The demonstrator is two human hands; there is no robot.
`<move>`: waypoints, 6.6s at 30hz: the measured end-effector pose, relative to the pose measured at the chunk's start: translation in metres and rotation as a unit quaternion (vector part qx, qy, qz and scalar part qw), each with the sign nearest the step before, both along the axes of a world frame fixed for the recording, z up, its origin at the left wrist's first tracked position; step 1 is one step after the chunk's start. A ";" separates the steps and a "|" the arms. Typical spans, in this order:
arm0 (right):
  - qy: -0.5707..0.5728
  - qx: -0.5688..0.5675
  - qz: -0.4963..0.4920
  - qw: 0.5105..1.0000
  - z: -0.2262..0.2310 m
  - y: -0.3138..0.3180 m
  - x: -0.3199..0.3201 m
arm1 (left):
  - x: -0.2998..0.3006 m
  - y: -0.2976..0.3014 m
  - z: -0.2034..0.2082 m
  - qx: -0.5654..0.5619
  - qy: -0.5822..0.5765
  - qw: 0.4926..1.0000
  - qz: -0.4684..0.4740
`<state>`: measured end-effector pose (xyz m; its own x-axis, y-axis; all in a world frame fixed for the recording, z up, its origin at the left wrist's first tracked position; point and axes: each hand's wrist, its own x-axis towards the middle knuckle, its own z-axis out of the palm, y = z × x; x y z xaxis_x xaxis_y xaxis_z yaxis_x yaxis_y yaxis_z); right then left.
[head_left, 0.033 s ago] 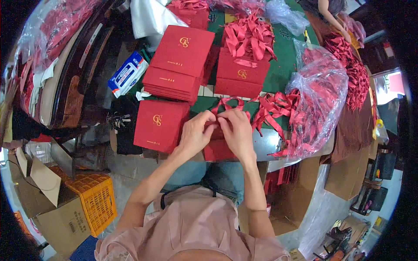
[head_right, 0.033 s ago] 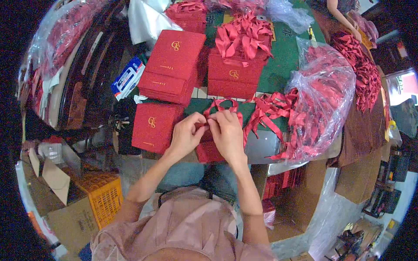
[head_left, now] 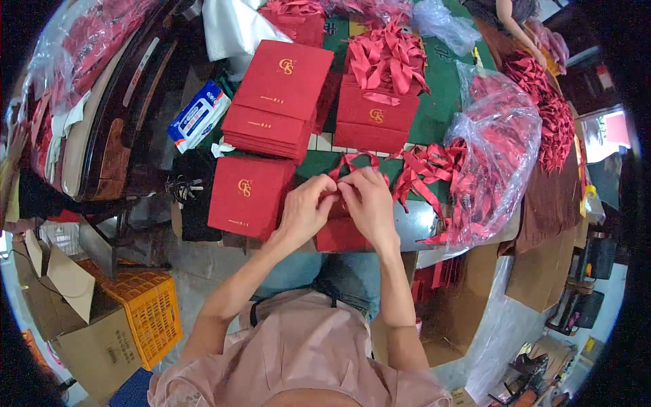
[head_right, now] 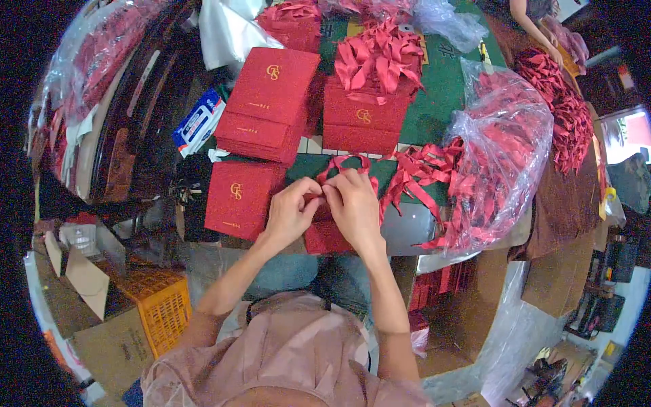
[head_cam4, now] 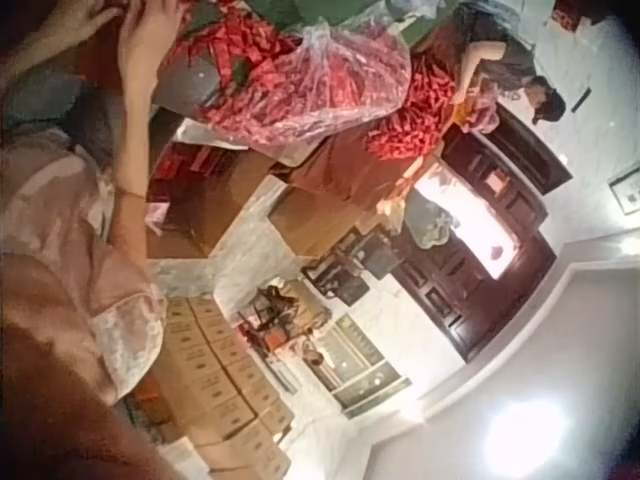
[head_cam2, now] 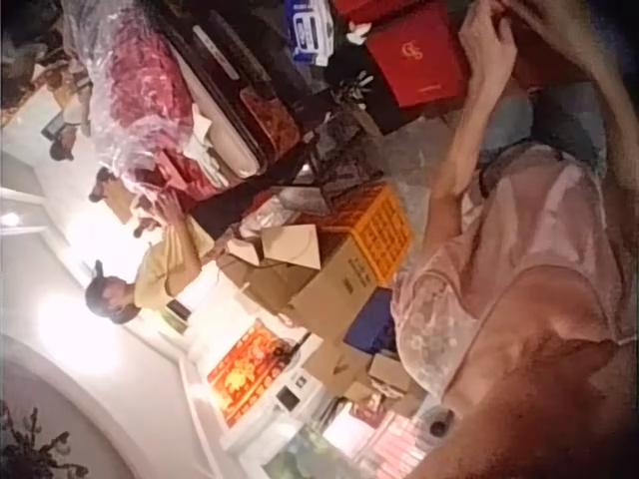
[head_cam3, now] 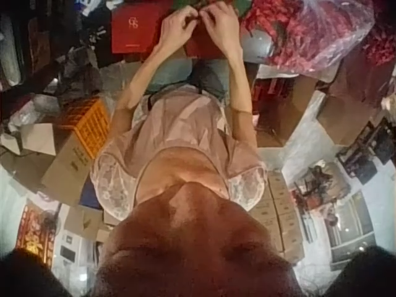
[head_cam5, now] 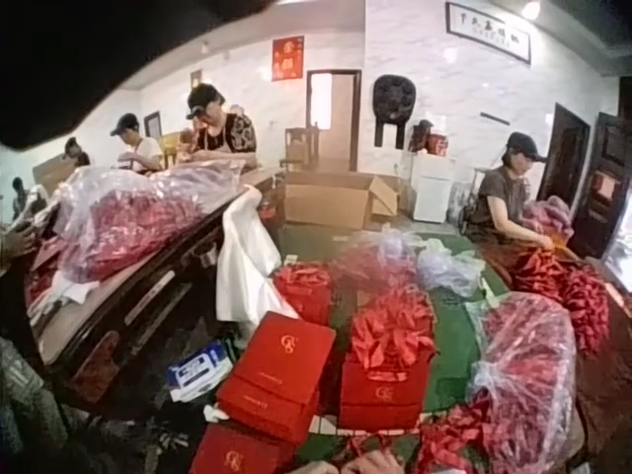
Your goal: The person attaches ribbon handles to small gift bags by threading the ribbon strips through holes and tying them by hand.
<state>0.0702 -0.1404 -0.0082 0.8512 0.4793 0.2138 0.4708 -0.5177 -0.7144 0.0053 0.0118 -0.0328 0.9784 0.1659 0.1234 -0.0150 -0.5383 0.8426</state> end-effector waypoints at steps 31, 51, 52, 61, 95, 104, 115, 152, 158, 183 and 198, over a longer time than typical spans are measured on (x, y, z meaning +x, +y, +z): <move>0.079 0.095 -0.094 0.988 -0.030 -0.016 0.064 | 0.004 0.003 0.015 -0.029 0.045 0.998 0.026; 0.169 0.079 -0.080 0.979 -0.021 -0.020 0.026 | 0.032 -0.015 -0.025 -0.052 -0.004 0.993 0.107; 0.181 0.125 -0.072 0.973 -0.024 -0.020 0.026 | 0.032 -0.015 -0.026 -0.154 0.017 0.982 0.111; 0.219 0.185 -0.034 0.957 -0.041 -0.018 0.027 | 0.035 -0.020 -0.021 -0.210 0.050 0.974 0.072; 0.207 0.371 -0.177 0.888 -0.021 -0.023 0.071 | -0.026 0.005 0.029 -0.166 0.037 0.984 -0.061; 0.051 0.315 -0.213 0.924 -0.029 -0.049 0.042 | 0.077 0.004 0.089 -0.188 -0.184 0.963 0.055; -0.110 0.117 -0.203 0.966 -0.019 -0.062 0.010 | 0.112 -0.032 -0.011 0.016 -0.210 0.959 0.191; -0.047 0.015 -0.080 0.996 -0.029 -0.021 -0.046 | -0.037 0.085 0.038 0.302 0.034 0.953 0.020; -0.063 -0.036 -0.076 0.994 -0.036 -0.014 -0.037 | -0.023 0.041 0.029 0.303 0.020 0.953 -0.007; 0.024 0.076 -0.097 0.992 -0.007 -0.015 -0.049 | 0.003 0.012 0.039 0.192 0.024 0.978 -0.075; 0.032 0.043 -0.113 0.992 -0.002 -0.016 -0.044 | 0.010 -0.002 0.023 0.058 0.030 0.996 -0.055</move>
<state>0.0258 -0.1565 -0.0100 0.9482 0.2565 0.1873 0.3014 -0.5411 -0.7851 0.0151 0.0102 -0.0095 0.9960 0.0454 0.0768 -0.0311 -0.6305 0.7755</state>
